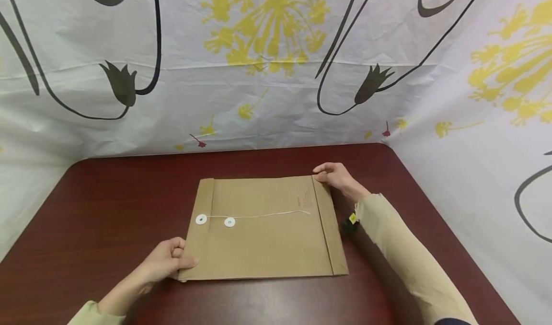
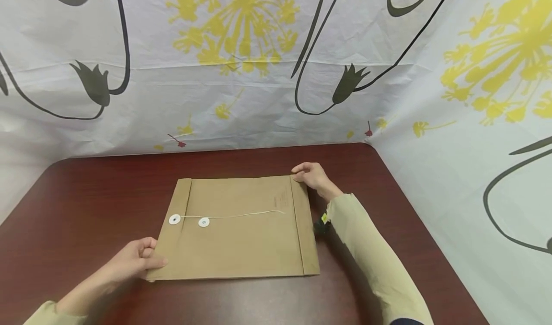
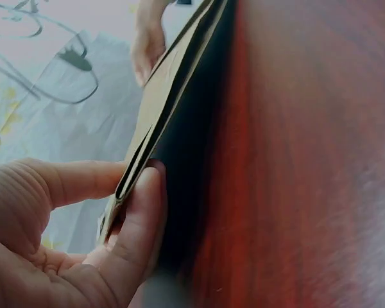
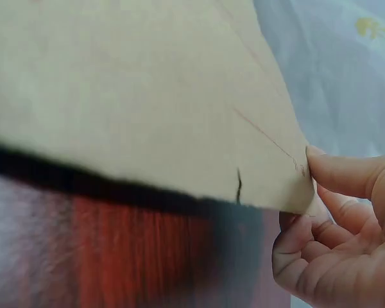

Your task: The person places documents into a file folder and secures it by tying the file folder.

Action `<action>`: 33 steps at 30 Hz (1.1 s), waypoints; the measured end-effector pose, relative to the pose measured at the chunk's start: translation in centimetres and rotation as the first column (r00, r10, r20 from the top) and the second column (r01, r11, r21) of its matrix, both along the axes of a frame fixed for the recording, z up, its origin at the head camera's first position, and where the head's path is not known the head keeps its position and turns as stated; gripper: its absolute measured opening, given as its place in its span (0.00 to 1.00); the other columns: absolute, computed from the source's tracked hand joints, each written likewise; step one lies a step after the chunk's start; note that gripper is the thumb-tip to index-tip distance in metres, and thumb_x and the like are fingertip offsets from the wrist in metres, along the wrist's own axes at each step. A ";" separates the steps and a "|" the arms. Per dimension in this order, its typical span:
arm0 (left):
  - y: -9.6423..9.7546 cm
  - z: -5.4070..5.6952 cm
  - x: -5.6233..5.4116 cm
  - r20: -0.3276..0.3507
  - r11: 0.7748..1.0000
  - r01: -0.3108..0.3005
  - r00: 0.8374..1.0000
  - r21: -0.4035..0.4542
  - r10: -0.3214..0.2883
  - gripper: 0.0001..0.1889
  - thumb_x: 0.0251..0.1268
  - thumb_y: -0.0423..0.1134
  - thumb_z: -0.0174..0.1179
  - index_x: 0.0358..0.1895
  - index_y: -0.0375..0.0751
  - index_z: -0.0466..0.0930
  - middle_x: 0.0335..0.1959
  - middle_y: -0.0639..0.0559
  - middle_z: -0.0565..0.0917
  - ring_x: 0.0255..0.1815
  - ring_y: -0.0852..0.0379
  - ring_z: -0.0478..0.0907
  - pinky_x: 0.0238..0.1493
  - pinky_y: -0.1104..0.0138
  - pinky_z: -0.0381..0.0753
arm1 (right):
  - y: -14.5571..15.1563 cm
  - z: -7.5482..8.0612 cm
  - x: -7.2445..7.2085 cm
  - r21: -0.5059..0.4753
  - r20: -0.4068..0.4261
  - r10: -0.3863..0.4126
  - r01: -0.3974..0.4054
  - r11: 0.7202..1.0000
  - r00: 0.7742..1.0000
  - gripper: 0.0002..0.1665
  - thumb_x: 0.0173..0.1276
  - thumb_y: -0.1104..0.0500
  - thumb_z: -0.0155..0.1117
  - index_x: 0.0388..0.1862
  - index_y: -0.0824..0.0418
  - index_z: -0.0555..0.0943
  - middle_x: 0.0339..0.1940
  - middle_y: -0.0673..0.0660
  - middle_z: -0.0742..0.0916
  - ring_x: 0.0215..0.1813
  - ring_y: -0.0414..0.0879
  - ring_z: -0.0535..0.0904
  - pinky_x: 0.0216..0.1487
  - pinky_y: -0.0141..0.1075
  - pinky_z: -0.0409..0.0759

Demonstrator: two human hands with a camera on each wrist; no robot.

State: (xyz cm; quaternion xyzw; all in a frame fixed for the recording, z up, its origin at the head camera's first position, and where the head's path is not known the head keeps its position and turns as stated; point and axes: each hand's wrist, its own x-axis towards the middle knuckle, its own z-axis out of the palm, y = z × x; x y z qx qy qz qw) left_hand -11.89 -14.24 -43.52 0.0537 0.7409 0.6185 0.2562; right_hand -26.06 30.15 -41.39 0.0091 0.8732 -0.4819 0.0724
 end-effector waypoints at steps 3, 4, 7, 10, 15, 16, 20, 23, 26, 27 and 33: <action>0.5 0.0 0.6 -0.040 0.997 -0.025 0.999 -0.067 0.022 0.17 0.52 0.28 0.64 0.40 0.25 0.67 0.17 0.55 0.72 0.23 0.55 0.81 0.24 0.63 0.81 | -0.6 -0.4 -0.9 0.039 0.004 0.010 -0.010 0.999 1.000 0.16 0.63 0.65 0.62 0.49 0.69 0.78 0.39 0.61 0.84 0.36 0.45 0.78 0.40 0.35 0.75; 0.7 0.0 0.8 -0.057 0.995 -0.037 0.998 -0.097 0.031 0.19 0.52 0.29 0.65 0.42 0.24 0.67 0.17 0.54 0.71 0.21 0.54 0.80 0.24 0.62 0.81 | -0.7 -0.5 -1.1 0.050 0.004 0.013 -0.013 0.999 1.000 0.15 0.63 0.65 0.62 0.49 0.69 0.78 0.39 0.61 0.84 0.37 0.46 0.79 0.41 0.36 0.75; 1.2 0.1 1.2 -0.124 0.975 -0.073 0.991 -0.209 0.048 0.26 0.51 0.30 0.66 0.49 0.21 0.64 0.15 0.51 0.75 0.16 0.51 0.79 0.22 0.62 0.80 | -1.1 -0.5 -1.4 0.082 -0.008 0.012 -0.011 0.997 1.000 0.14 0.63 0.65 0.62 0.48 0.69 0.78 0.38 0.62 0.84 0.39 0.50 0.79 0.41 0.38 0.76; 1.7 0.1 1.5 -0.181 0.941 -0.127 0.981 -0.314 0.072 0.31 0.50 0.31 0.67 0.55 0.22 0.62 0.14 0.50 0.76 0.12 0.51 0.77 0.19 0.63 0.78 | -1.6 -0.5 -1.5 0.130 -0.040 0.016 -0.010 0.991 0.999 0.13 0.63 0.65 0.62 0.46 0.68 0.78 0.37 0.61 0.83 0.37 0.51 0.78 0.37 0.38 0.75; 2.3 0.1 1.6 -0.271 0.882 -0.201 0.959 -0.427 0.088 0.34 0.46 0.30 0.70 0.57 0.24 0.63 0.14 0.52 0.74 0.08 0.55 0.74 0.14 0.66 0.73 | -2.0 -0.9 -1.6 0.191 -0.067 0.017 -0.004 0.982 0.998 0.10 0.64 0.64 0.62 0.44 0.66 0.79 0.36 0.60 0.83 0.33 0.49 0.77 0.32 0.36 0.74; 2.3 0.1 1.6 -0.294 0.873 -0.210 0.952 -0.440 0.081 0.35 0.45 0.31 0.70 0.57 0.23 0.63 0.14 0.52 0.74 0.08 0.55 0.73 0.14 0.67 0.73 | -2.0 -1.0 -1.6 0.196 -0.071 0.018 -0.004 0.981 0.997 0.10 0.64 0.64 0.61 0.44 0.66 0.79 0.36 0.60 0.83 0.33 0.48 0.77 0.32 0.35 0.74; 2.4 0.3 1.8 -0.358 0.847 -0.239 0.932 -0.475 0.062 0.37 0.43 0.32 0.72 0.57 0.21 0.63 0.18 0.53 0.72 0.09 0.58 0.71 0.14 0.68 0.70 | -2.1 -1.2 -1.5 0.187 -0.077 0.027 -0.013 0.982 0.997 0.11 0.64 0.62 0.62 0.44 0.66 0.79 0.37 0.61 0.83 0.33 0.47 0.77 0.31 0.34 0.74; 2.5 0.5 2.0 -0.426 0.824 -0.266 0.904 -0.500 0.034 0.35 0.41 0.32 0.73 0.54 0.22 0.66 0.22 0.51 0.72 0.16 0.57 0.72 0.21 0.66 0.72 | -2.4 -1.0 -1.2 0.190 -0.079 0.044 -0.029 0.981 0.996 0.12 0.63 0.62 0.62 0.45 0.66 0.79 0.39 0.61 0.83 0.34 0.49 0.76 0.32 0.36 0.74; 2.7 0.5 2.3 -0.510 0.789 -0.294 0.860 -0.540 -0.029 0.32 0.40 0.32 0.73 0.51 0.24 0.69 0.31 0.45 0.74 0.28 0.50 0.75 0.30 0.59 0.76 | -3.0 -0.7 -0.8 0.277 -0.108 0.089 -0.056 0.959 0.990 0.15 0.62 0.62 0.63 0.46 0.67 0.78 0.43 0.64 0.81 0.42 0.55 0.75 0.39 0.42 0.74; 2.8 0.4 2.4 -0.535 0.775 -0.304 0.843 -0.555 -0.052 0.31 0.40 0.33 0.73 0.49 0.24 0.71 0.35 0.42 0.74 0.32 0.48 0.75 0.33 0.56 0.76 | -3.2 -0.6 -0.6 0.331 -0.123 0.110 -0.064 0.941 0.986 0.16 0.62 0.62 0.63 0.47 0.67 0.78 0.46 0.65 0.80 0.47 0.58 0.74 0.42 0.44 0.74; 3.4 0.2 2.8 -0.658 0.728 -0.331 0.722 -0.600 -0.214 0.23 0.39 0.30 0.73 0.44 0.29 0.78 0.46 0.38 0.72 0.38 0.43 0.76 0.33 0.54 0.78 | -5.7 0.4 0.6 0.593 -0.264 0.277 -0.072 0.802 0.924 0.19 0.61 0.59 0.65 0.50 0.64 0.78 0.57 0.67 0.75 0.61 0.65 0.64 0.52 0.57 0.69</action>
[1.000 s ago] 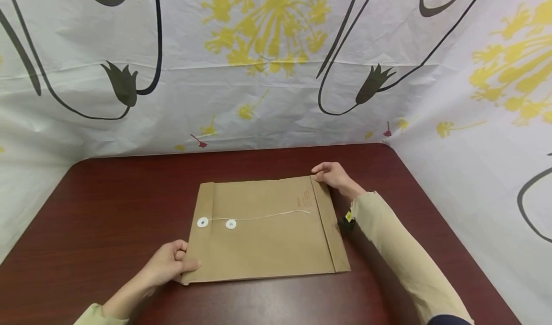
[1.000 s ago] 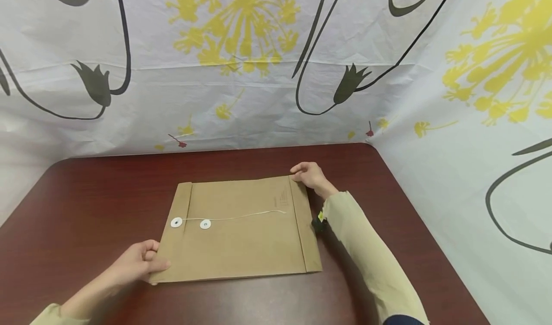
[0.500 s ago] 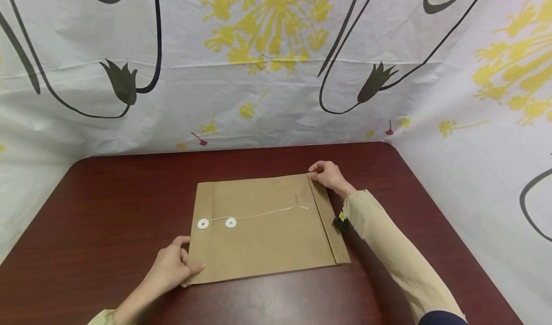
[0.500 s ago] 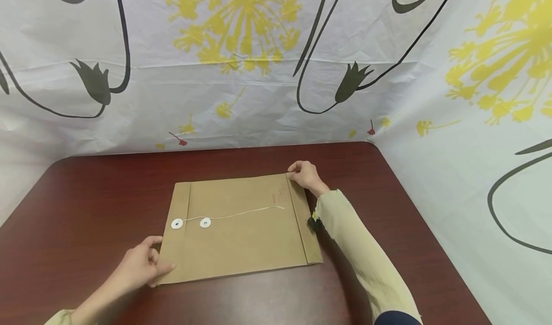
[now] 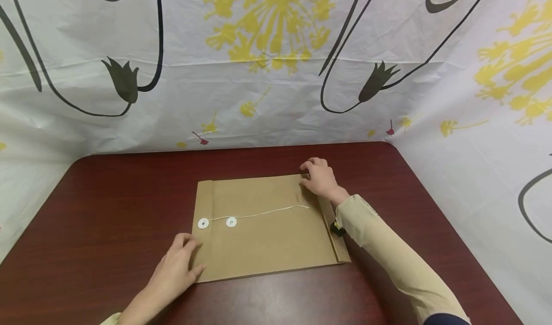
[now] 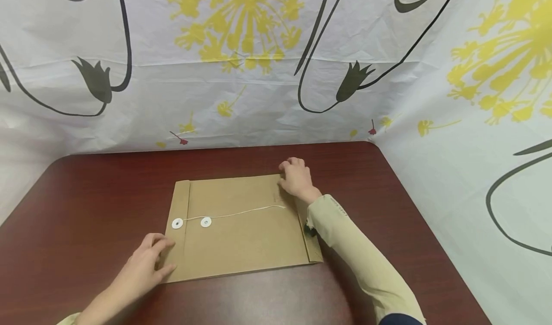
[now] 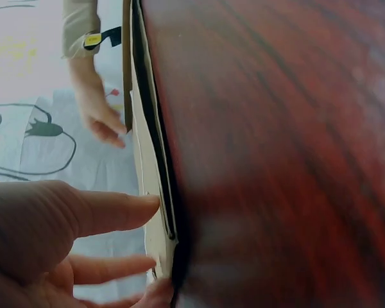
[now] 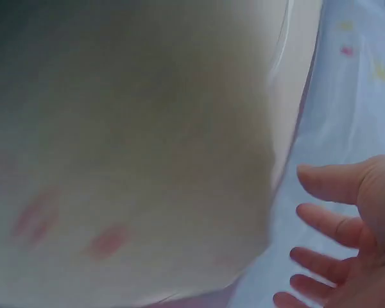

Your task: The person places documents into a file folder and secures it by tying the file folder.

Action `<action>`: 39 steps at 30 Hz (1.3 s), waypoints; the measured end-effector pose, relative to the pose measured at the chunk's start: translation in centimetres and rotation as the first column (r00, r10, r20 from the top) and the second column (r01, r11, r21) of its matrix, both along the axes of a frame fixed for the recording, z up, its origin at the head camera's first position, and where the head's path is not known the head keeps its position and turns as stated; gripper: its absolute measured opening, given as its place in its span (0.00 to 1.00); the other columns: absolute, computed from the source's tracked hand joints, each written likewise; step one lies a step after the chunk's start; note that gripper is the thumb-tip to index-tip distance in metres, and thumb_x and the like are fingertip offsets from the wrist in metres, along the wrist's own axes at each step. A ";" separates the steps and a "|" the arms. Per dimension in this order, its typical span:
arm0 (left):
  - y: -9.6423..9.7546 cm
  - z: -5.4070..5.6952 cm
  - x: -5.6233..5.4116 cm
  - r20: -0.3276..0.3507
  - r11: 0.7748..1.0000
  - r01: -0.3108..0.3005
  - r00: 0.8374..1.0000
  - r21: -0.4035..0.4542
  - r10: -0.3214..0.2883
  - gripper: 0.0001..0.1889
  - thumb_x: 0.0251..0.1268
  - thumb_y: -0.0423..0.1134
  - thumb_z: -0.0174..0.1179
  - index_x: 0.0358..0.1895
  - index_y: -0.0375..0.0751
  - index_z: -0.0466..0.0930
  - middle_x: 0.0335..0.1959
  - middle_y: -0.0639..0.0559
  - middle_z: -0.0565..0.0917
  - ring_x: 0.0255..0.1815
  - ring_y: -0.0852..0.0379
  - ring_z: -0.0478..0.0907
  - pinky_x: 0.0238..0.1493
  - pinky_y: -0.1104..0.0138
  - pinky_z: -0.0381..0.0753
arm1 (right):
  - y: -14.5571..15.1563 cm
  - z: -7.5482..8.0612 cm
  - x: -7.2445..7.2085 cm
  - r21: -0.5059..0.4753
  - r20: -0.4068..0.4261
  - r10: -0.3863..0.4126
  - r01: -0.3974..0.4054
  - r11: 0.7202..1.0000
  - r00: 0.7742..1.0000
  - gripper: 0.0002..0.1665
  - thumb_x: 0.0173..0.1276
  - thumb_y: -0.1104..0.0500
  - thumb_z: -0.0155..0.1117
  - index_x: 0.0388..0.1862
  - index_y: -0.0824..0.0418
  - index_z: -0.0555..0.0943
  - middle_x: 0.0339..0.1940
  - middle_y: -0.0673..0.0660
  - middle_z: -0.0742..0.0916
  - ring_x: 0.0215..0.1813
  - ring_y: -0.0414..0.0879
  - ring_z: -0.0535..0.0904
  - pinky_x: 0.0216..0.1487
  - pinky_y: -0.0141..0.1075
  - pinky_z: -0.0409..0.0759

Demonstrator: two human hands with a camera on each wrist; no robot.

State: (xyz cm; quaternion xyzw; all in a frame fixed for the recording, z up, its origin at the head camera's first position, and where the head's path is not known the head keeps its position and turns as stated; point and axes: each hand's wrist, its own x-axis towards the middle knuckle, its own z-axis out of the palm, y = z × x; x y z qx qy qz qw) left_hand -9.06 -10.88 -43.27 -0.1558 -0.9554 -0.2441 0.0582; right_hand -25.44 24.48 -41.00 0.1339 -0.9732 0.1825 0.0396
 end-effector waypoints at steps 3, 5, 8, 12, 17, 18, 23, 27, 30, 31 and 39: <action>0.3 -0.2 0.0 -0.116 0.995 0.073 0.990 -0.066 -0.081 0.20 0.38 0.28 0.73 0.40 0.31 0.81 0.42 0.42 0.75 0.42 0.45 0.74 0.36 0.56 0.78 | -2.1 0.6 0.6 -0.023 -0.046 0.180 -0.181 0.983 0.983 0.16 0.60 0.62 0.65 0.47 0.65 0.79 0.51 0.63 0.80 0.56 0.60 0.73 0.51 0.52 0.73; 0.3 -0.3 0.0 -0.152 0.990 0.106 0.981 -0.091 -0.119 0.18 0.38 0.27 0.72 0.39 0.32 0.82 0.41 0.43 0.76 0.42 0.46 0.73 0.36 0.58 0.77 | -3.7 0.8 0.9 -0.064 -0.026 0.324 -0.325 0.944 0.946 0.12 0.60 0.65 0.64 0.44 0.66 0.81 0.44 0.60 0.84 0.49 0.55 0.78 0.49 0.45 0.76; 0.4 -0.4 0.1 -0.154 0.988 0.120 0.979 -0.100 -0.134 0.17 0.40 0.26 0.70 0.39 0.32 0.82 0.40 0.44 0.77 0.42 0.47 0.73 0.36 0.59 0.78 | -6.4 0.6 1.8 -0.130 0.062 0.469 -0.459 0.879 0.881 0.09 0.61 0.67 0.64 0.41 0.66 0.82 0.39 0.57 0.86 0.43 0.48 0.82 0.46 0.35 0.78; 0.5 -0.4 0.2 -0.124 0.989 0.112 0.985 -0.092 -0.123 0.17 0.42 0.27 0.70 0.40 0.32 0.82 0.42 0.44 0.77 0.44 0.47 0.73 0.35 0.59 0.78 | -9.8 -0.1 3.0 -0.124 0.115 0.482 -0.469 0.874 0.868 0.06 0.61 0.62 0.66 0.37 0.62 0.83 0.35 0.54 0.86 0.38 0.43 0.82 0.41 0.28 0.77; 0.6 -0.3 0.1 -0.071 0.991 0.099 0.992 -0.085 -0.106 0.16 0.44 0.28 0.69 0.41 0.32 0.82 0.43 0.44 0.76 0.46 0.47 0.73 0.33 0.60 0.79 | -12.6 -0.8 3.6 -0.098 0.091 0.420 -0.412 0.906 0.903 0.06 0.59 0.59 0.69 0.26 0.57 0.80 0.24 0.48 0.82 0.27 0.37 0.74 0.31 0.27 0.72; 0.6 -0.3 0.1 -0.058 0.992 0.096 0.993 -0.085 -0.101 0.16 0.45 0.28 0.69 0.42 0.33 0.82 0.44 0.45 0.76 0.46 0.47 0.72 0.31 0.61 0.79 | -13.0 -0.9 3.6 -0.095 0.092 0.409 -0.401 0.911 0.908 0.08 0.58 0.58 0.69 0.24 0.57 0.79 0.22 0.47 0.81 0.26 0.36 0.72 0.30 0.27 0.71; 0.6 -0.1 0.2 -0.017 0.992 0.084 0.996 -0.090 -0.085 0.16 0.46 0.28 0.68 0.42 0.33 0.82 0.45 0.45 0.76 0.47 0.48 0.72 0.26 0.63 0.78 | -13.9 -1.5 3.2 -0.132 0.113 0.380 -0.366 0.921 0.918 0.11 0.56 0.62 0.70 0.19 0.57 0.77 0.18 0.45 0.77 0.23 0.35 0.68 0.27 0.26 0.66; 0.5 -0.1 0.2 -0.030 0.992 0.081 0.996 -0.092 -0.084 0.16 0.46 0.28 0.69 0.42 0.33 0.82 0.44 0.46 0.76 0.47 0.48 0.72 0.24 0.62 0.78 | -14.3 -1.5 2.9 -0.150 0.173 0.306 -0.282 0.948 0.936 0.14 0.53 0.66 0.65 0.13 0.56 0.73 0.14 0.44 0.72 0.19 0.34 0.64 0.22 0.25 0.62; 0.5 -0.1 0.1 -0.044 0.993 0.083 0.995 -0.087 -0.087 0.16 0.45 0.28 0.69 0.42 0.33 0.82 0.44 0.46 0.76 0.46 0.48 0.73 0.25 0.61 0.78 | -14.7 -0.9 2.7 -0.126 0.281 0.222 -0.194 0.973 0.934 0.18 0.50 0.64 0.66 0.09 0.53 0.69 0.10 0.43 0.70 0.16 0.35 0.62 0.19 0.26 0.60; 0.5 -0.2 0.1 -0.048 0.993 0.083 0.995 -0.085 -0.087 0.16 0.45 0.28 0.69 0.41 0.33 0.82 0.43 0.46 0.76 0.46 0.48 0.73 0.25 0.61 0.78 | -14.8 -0.8 2.7 -0.119 0.320 0.196 -0.166 0.979 0.927 0.20 0.50 0.64 0.67 0.08 0.53 0.68 0.08 0.43 0.69 0.15 0.35 0.62 0.18 0.26 0.60; 0.5 -0.2 0.0 -0.052 0.993 0.086 0.995 -0.079 -0.090 0.16 0.44 0.28 0.69 0.41 0.34 0.82 0.43 0.46 0.76 0.45 0.48 0.73 0.25 0.61 0.78 | -15.1 0.0 3.2 -0.107 0.471 0.107 -0.064 0.992 0.876 0.23 0.47 0.65 0.71 0.04 0.54 0.68 0.04 0.45 0.70 0.11 0.35 0.61 0.14 0.26 0.57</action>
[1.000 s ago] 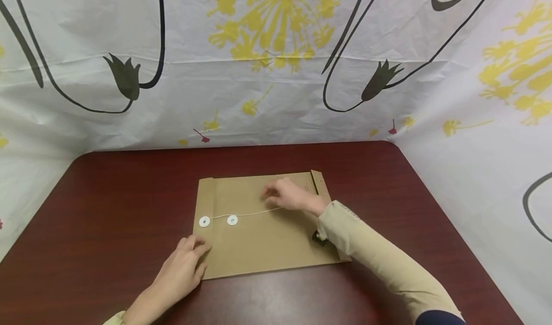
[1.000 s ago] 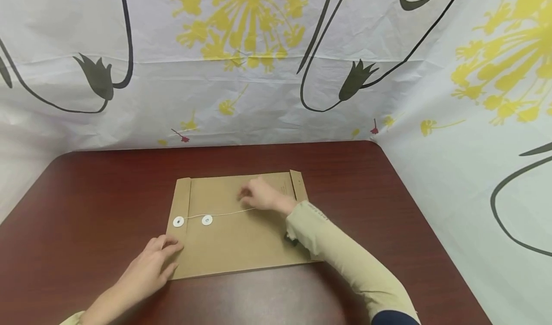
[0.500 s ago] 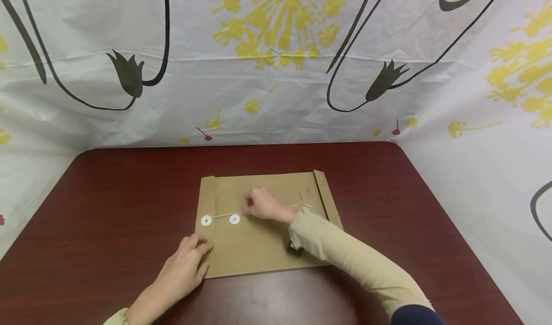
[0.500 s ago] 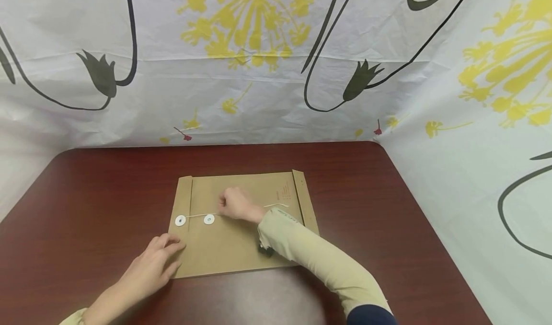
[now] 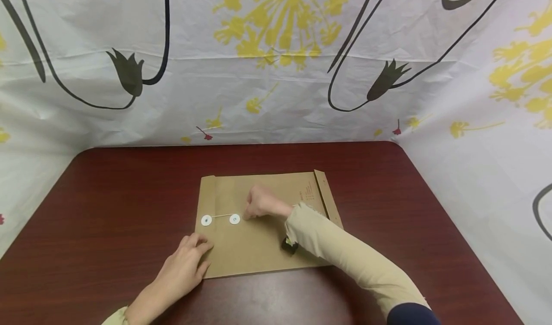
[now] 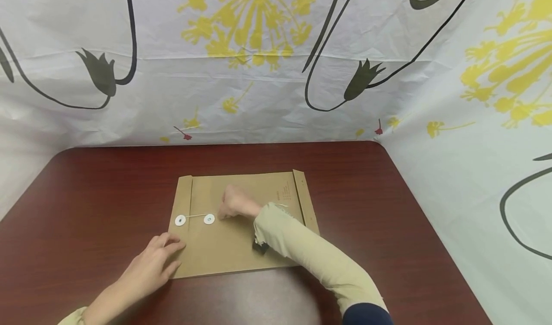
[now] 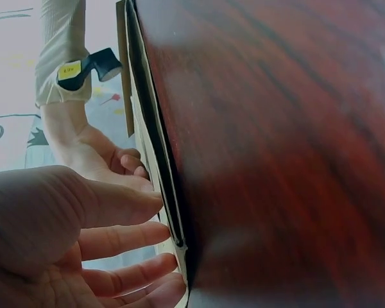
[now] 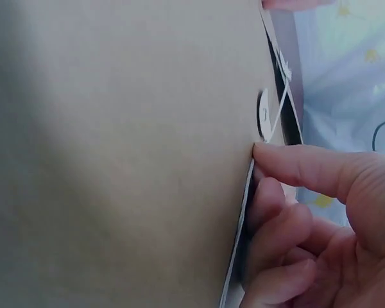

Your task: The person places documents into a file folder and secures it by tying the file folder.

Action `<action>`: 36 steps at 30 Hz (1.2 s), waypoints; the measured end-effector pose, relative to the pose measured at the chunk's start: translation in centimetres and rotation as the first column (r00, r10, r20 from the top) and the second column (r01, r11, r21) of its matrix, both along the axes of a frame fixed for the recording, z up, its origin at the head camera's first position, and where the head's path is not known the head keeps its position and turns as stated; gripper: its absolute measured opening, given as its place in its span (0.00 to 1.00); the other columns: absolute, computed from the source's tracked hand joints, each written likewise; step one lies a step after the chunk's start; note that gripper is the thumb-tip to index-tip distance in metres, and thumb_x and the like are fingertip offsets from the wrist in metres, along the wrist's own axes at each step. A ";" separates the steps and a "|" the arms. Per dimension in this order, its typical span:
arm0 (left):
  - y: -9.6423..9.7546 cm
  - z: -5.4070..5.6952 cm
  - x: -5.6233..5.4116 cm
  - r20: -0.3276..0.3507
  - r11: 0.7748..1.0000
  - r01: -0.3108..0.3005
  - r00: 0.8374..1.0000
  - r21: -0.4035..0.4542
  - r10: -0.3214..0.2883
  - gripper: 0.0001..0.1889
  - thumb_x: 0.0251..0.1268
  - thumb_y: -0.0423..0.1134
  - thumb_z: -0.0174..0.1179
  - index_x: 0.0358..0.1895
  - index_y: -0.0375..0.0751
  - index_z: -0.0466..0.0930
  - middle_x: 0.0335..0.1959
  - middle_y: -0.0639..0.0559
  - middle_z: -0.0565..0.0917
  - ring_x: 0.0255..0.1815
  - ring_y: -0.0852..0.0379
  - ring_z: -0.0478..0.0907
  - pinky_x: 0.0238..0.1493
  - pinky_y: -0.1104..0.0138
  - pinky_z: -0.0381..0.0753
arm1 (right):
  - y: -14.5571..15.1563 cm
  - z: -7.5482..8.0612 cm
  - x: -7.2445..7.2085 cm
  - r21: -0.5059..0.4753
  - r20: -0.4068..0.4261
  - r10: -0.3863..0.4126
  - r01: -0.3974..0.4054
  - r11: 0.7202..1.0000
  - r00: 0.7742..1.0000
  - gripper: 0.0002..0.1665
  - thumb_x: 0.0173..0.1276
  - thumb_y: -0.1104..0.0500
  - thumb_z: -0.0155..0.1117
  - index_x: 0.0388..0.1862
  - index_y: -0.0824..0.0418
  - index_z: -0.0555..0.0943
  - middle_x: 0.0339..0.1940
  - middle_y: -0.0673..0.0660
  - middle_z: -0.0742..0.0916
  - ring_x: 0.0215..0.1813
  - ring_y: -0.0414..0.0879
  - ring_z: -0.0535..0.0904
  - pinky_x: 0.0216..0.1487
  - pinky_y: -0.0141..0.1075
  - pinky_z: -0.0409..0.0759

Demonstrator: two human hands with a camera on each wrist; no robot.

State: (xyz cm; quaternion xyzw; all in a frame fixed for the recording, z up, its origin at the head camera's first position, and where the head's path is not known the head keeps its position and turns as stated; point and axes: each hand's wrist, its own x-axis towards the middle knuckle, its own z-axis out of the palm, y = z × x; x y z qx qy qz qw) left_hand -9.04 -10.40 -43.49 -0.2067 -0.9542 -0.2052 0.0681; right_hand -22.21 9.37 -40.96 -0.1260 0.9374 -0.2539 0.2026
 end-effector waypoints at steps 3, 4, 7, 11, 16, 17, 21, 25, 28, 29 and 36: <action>0.0 0.1 0.0 0.001 1.000 0.000 1.000 0.000 0.000 0.16 0.44 0.28 0.69 0.41 0.34 0.82 0.43 0.46 0.76 0.45 0.48 0.73 0.25 0.61 0.78 | 0.1 0.0 0.6 -0.028 0.024 0.010 -0.009 1.000 1.000 0.20 0.48 0.66 0.70 0.05 0.55 0.71 0.05 0.46 0.73 0.11 0.36 0.63 0.14 0.26 0.58; 0.0 0.1 0.0 0.001 1.000 0.001 1.000 0.000 -0.001 0.16 0.44 0.28 0.69 0.41 0.34 0.82 0.43 0.46 0.77 0.45 0.48 0.73 0.25 0.61 0.78 | 0.1 0.0 0.8 -0.036 0.024 0.018 -0.017 0.999 1.000 0.19 0.48 0.66 0.69 0.06 0.56 0.73 0.05 0.46 0.73 0.11 0.36 0.64 0.14 0.26 0.59; 0.0 0.1 -0.1 0.010 1.000 0.000 1.000 -0.003 0.000 0.16 0.44 0.28 0.69 0.41 0.34 0.82 0.43 0.46 0.77 0.45 0.48 0.73 0.25 0.61 0.78 | 0.2 -0.2 1.3 -0.056 0.004 0.059 -0.059 0.997 0.998 0.15 0.50 0.67 0.68 0.08 0.58 0.77 0.06 0.47 0.75 0.11 0.36 0.67 0.15 0.26 0.62; 0.0 0.1 0.0 0.016 1.000 0.002 1.000 -0.004 -0.002 0.15 0.44 0.28 0.69 0.41 0.34 0.82 0.43 0.46 0.77 0.45 0.48 0.73 0.26 0.61 0.78 | 0.4 -0.6 1.8 -0.100 -0.041 0.101 -0.105 0.989 0.994 0.13 0.52 0.69 0.66 0.12 0.60 0.78 0.08 0.48 0.77 0.11 0.37 0.71 0.16 0.26 0.68; 0.0 0.1 0.0 0.019 1.000 -0.001 1.000 0.000 0.001 0.15 0.44 0.28 0.69 0.41 0.34 0.82 0.43 0.46 0.77 0.45 0.48 0.73 0.25 0.60 0.78 | 0.4 -1.1 2.4 -0.204 -0.044 0.056 -0.064 0.977 0.997 0.12 0.56 0.71 0.64 0.17 0.62 0.76 0.10 0.50 0.79 0.10 0.38 0.74 0.15 0.29 0.74; 0.0 0.1 0.0 0.020 1.000 -0.001 1.000 0.000 0.001 0.15 0.44 0.28 0.69 0.41 0.34 0.82 0.43 0.46 0.77 0.46 0.48 0.73 0.25 0.60 0.78 | 0.3 -1.1 2.5 -0.210 -0.047 0.049 -0.058 0.976 0.998 0.12 0.56 0.72 0.63 0.16 0.63 0.76 0.10 0.51 0.79 0.10 0.38 0.74 0.15 0.29 0.75; -0.1 0.2 0.0 0.023 1.000 -0.003 1.000 0.002 0.003 0.16 0.44 0.28 0.69 0.41 0.34 0.82 0.43 0.46 0.77 0.46 0.48 0.73 0.25 0.60 0.78 | 0.0 -0.9 2.8 -0.180 -0.035 0.042 -0.047 0.983 0.999 0.13 0.54 0.73 0.62 0.14 0.63 0.78 0.07 0.51 0.79 0.08 0.39 0.75 0.14 0.29 0.75; -0.1 0.1 0.0 0.022 1.000 -0.002 1.000 0.007 0.002 0.15 0.44 0.28 0.69 0.41 0.33 0.82 0.43 0.46 0.77 0.46 0.48 0.73 0.26 0.60 0.78 | -0.3 -0.8 3.1 -0.153 0.023 0.041 -0.037 0.988 0.999 0.12 0.53 0.72 0.66 0.13 0.62 0.78 0.06 0.51 0.78 0.08 0.39 0.74 0.14 0.28 0.74; 0.0 0.1 0.0 0.019 1.000 0.000 1.000 0.009 0.000 0.15 0.44 0.28 0.69 0.41 0.33 0.82 0.43 0.46 0.77 0.46 0.48 0.73 0.26 0.60 0.78 | -0.4 -0.8 3.3 -0.154 0.058 0.046 -0.037 0.987 0.997 0.13 0.53 0.71 0.67 0.13 0.62 0.77 0.07 0.51 0.78 0.08 0.39 0.73 0.14 0.27 0.73; 0.0 0.1 0.0 0.018 1.000 0.000 1.000 0.008 0.000 0.15 0.44 0.28 0.69 0.41 0.33 0.82 0.43 0.46 0.77 0.46 0.48 0.73 0.26 0.60 0.78 | -0.4 -0.9 3.4 -0.153 0.060 0.051 -0.042 0.987 0.997 0.13 0.53 0.70 0.67 0.13 0.62 0.77 0.07 0.51 0.78 0.08 0.39 0.73 0.14 0.27 0.72; 0.0 0.0 -0.1 0.000 1.000 0.004 1.000 0.001 -0.004 0.15 0.43 0.27 0.69 0.40 0.34 0.82 0.42 0.47 0.76 0.44 0.48 0.73 0.25 0.61 0.78 | -0.5 -1.1 4.0 -0.155 0.019 0.056 -0.052 0.987 0.998 0.14 0.53 0.68 0.68 0.13 0.59 0.76 0.06 0.49 0.77 0.08 0.37 0.70 0.13 0.25 0.68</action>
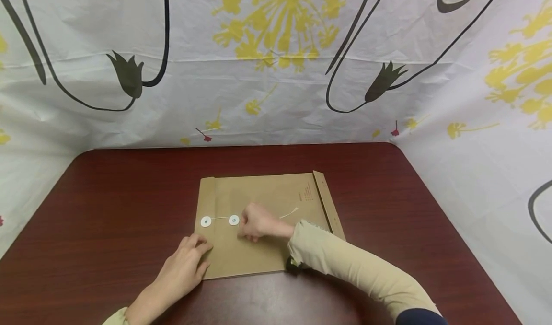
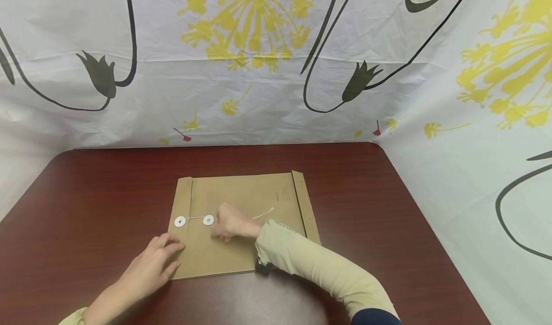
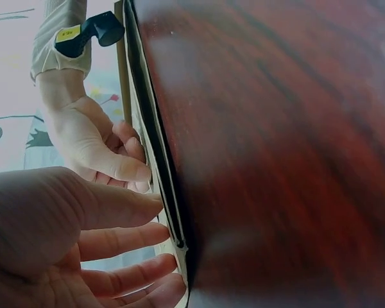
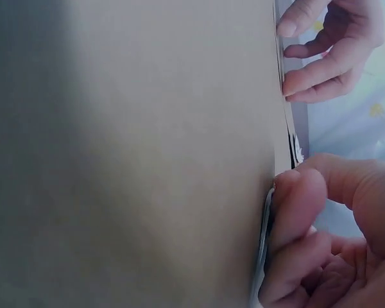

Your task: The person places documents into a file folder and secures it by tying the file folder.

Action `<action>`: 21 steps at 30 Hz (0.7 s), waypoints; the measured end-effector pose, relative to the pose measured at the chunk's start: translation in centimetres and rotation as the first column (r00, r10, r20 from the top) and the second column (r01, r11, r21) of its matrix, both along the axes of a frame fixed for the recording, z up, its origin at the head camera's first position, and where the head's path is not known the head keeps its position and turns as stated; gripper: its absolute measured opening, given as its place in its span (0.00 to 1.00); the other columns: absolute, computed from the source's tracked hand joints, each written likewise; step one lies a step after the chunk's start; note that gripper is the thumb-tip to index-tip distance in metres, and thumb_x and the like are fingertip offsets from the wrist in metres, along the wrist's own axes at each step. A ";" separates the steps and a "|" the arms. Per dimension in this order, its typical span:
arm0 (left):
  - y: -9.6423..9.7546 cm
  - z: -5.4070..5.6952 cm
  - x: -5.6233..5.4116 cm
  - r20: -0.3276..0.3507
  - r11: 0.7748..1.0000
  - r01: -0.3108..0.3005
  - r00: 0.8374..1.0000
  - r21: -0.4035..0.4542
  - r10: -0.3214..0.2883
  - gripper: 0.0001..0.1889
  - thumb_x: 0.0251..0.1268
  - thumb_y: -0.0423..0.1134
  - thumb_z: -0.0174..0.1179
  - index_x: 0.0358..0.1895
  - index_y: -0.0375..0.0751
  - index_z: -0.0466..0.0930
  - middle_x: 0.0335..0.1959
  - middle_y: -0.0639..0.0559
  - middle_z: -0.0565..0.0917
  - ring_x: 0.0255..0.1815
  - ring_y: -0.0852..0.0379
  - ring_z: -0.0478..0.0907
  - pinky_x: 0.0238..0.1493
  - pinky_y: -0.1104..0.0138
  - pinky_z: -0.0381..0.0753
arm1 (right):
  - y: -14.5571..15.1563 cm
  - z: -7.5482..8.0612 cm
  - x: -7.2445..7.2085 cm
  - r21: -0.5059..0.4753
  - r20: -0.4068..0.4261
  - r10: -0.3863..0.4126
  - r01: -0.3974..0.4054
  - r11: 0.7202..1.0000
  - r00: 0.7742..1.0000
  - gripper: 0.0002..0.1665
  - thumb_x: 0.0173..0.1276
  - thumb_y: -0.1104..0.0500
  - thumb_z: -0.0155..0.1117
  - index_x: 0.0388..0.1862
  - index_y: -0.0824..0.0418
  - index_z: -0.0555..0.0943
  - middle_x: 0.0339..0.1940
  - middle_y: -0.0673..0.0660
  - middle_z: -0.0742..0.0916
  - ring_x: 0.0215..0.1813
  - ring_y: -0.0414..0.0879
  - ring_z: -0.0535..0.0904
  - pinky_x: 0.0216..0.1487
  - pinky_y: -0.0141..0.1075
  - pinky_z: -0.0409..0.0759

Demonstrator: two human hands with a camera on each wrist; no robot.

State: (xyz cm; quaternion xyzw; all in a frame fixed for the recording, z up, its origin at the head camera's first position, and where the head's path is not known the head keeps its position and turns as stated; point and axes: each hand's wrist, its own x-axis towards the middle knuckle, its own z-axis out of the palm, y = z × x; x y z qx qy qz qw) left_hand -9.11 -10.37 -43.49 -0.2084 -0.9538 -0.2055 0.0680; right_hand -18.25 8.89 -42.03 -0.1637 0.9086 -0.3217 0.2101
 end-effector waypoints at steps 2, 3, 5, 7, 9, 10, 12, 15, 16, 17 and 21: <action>0.0 0.0 0.0 -0.004 1.000 0.002 1.000 -0.002 -0.002 0.15 0.43 0.27 0.69 0.39 0.34 0.82 0.42 0.47 0.76 0.44 0.49 0.73 0.25 0.61 0.78 | 0.1 0.0 0.1 0.007 -0.032 0.007 -0.007 1.000 0.999 0.13 0.52 0.68 0.67 0.12 0.58 0.77 0.06 0.47 0.76 0.08 0.36 0.69 0.14 0.25 0.66; 0.0 0.0 0.0 -0.007 1.000 0.003 1.000 -0.002 -0.003 0.15 0.43 0.27 0.69 0.39 0.34 0.82 0.41 0.47 0.76 0.44 0.49 0.73 0.25 0.61 0.78 | 0.1 0.0 0.2 0.016 -0.058 0.019 -0.018 1.000 0.998 0.13 0.51 0.68 0.67 0.12 0.58 0.77 0.05 0.46 0.75 0.09 0.36 0.68 0.14 0.25 0.65; 0.0 0.1 0.0 -0.012 1.000 0.004 1.000 0.002 -0.004 0.15 0.43 0.27 0.69 0.39 0.34 0.82 0.41 0.47 0.76 0.44 0.49 0.73 0.25 0.62 0.77 | 0.3 0.0 0.4 0.039 -0.102 0.046 -0.042 0.998 0.994 0.13 0.50 0.67 0.67 0.11 0.57 0.77 0.06 0.44 0.74 0.11 0.35 0.67 0.16 0.25 0.64; 0.0 0.1 0.0 -0.019 1.000 0.006 1.000 0.004 -0.006 0.15 0.42 0.27 0.69 0.39 0.34 0.82 0.41 0.47 0.76 0.43 0.49 0.73 0.24 0.62 0.77 | 0.5 0.1 0.6 0.069 -0.134 0.073 -0.064 0.996 0.988 0.14 0.49 0.66 0.68 0.10 0.55 0.76 0.07 0.43 0.73 0.12 0.35 0.66 0.17 0.25 0.63; 0.0 0.1 0.0 -0.028 1.000 0.010 1.000 0.007 -0.010 0.15 0.42 0.27 0.69 0.39 0.34 0.82 0.41 0.47 0.76 0.43 0.49 0.73 0.24 0.62 0.77 | 0.7 0.3 0.8 0.105 -0.161 0.094 -0.078 0.991 0.982 0.14 0.49 0.65 0.68 0.11 0.53 0.75 0.10 0.43 0.74 0.14 0.35 0.66 0.19 0.26 0.64; 0.0 0.1 0.0 -0.030 1.000 0.012 0.999 0.007 -0.011 0.15 0.42 0.27 0.69 0.39 0.34 0.82 0.41 0.47 0.76 0.43 0.49 0.73 0.24 0.62 0.77 | 0.8 0.4 0.9 0.116 -0.165 0.094 -0.075 0.990 0.982 0.14 0.49 0.65 0.68 0.12 0.53 0.75 0.11 0.43 0.75 0.15 0.35 0.67 0.19 0.26 0.65; 0.0 0.1 -0.1 -0.033 1.000 0.013 0.999 0.005 -0.013 0.15 0.42 0.27 0.69 0.39 0.33 0.82 0.40 0.47 0.76 0.42 0.49 0.73 0.25 0.62 0.77 | 1.0 0.6 1.0 0.115 -0.174 0.077 -0.057 0.992 0.982 0.13 0.49 0.66 0.66 0.13 0.53 0.74 0.12 0.44 0.75 0.16 0.36 0.68 0.20 0.27 0.66; -0.1 0.2 -0.1 -0.027 1.000 0.011 1.000 0.003 -0.011 0.15 0.42 0.27 0.69 0.39 0.33 0.82 0.41 0.47 0.76 0.42 0.49 0.73 0.25 0.61 0.77 | 1.1 0.9 1.2 0.061 -0.160 0.032 -0.023 0.998 0.987 0.11 0.50 0.68 0.65 0.16 0.56 0.75 0.13 0.46 0.77 0.15 0.37 0.70 0.19 0.27 0.69; -0.1 0.2 -0.1 -0.024 1.000 0.010 1.000 0.003 -0.010 0.15 0.42 0.27 0.69 0.39 0.33 0.82 0.41 0.47 0.76 0.42 0.49 0.73 0.24 0.61 0.77 | 1.2 0.9 1.2 0.036 -0.146 0.017 -0.012 0.999 0.989 0.11 0.51 0.70 0.64 0.17 0.57 0.74 0.13 0.47 0.77 0.14 0.37 0.70 0.18 0.27 0.69; -0.1 0.2 -0.1 -0.022 1.000 0.009 1.000 0.002 -0.009 0.15 0.42 0.27 0.69 0.39 0.34 0.82 0.41 0.47 0.76 0.42 0.49 0.73 0.24 0.62 0.77 | 1.2 1.0 1.3 0.018 -0.139 0.007 -0.004 1.000 0.990 0.11 0.52 0.70 0.63 0.18 0.57 0.74 0.12 0.48 0.77 0.13 0.37 0.71 0.17 0.27 0.70; -0.2 0.2 -0.1 -0.011 1.000 0.010 1.000 0.000 -0.010 0.15 0.43 0.26 0.69 0.39 0.34 0.82 0.41 0.47 0.76 0.43 0.49 0.73 0.24 0.63 0.77 | 1.5 0.8 1.7 -0.001 -0.120 -0.008 0.008 1.000 0.993 0.08 0.57 0.70 0.61 0.23 0.60 0.75 0.13 0.49 0.77 0.11 0.38 0.71 0.14 0.26 0.69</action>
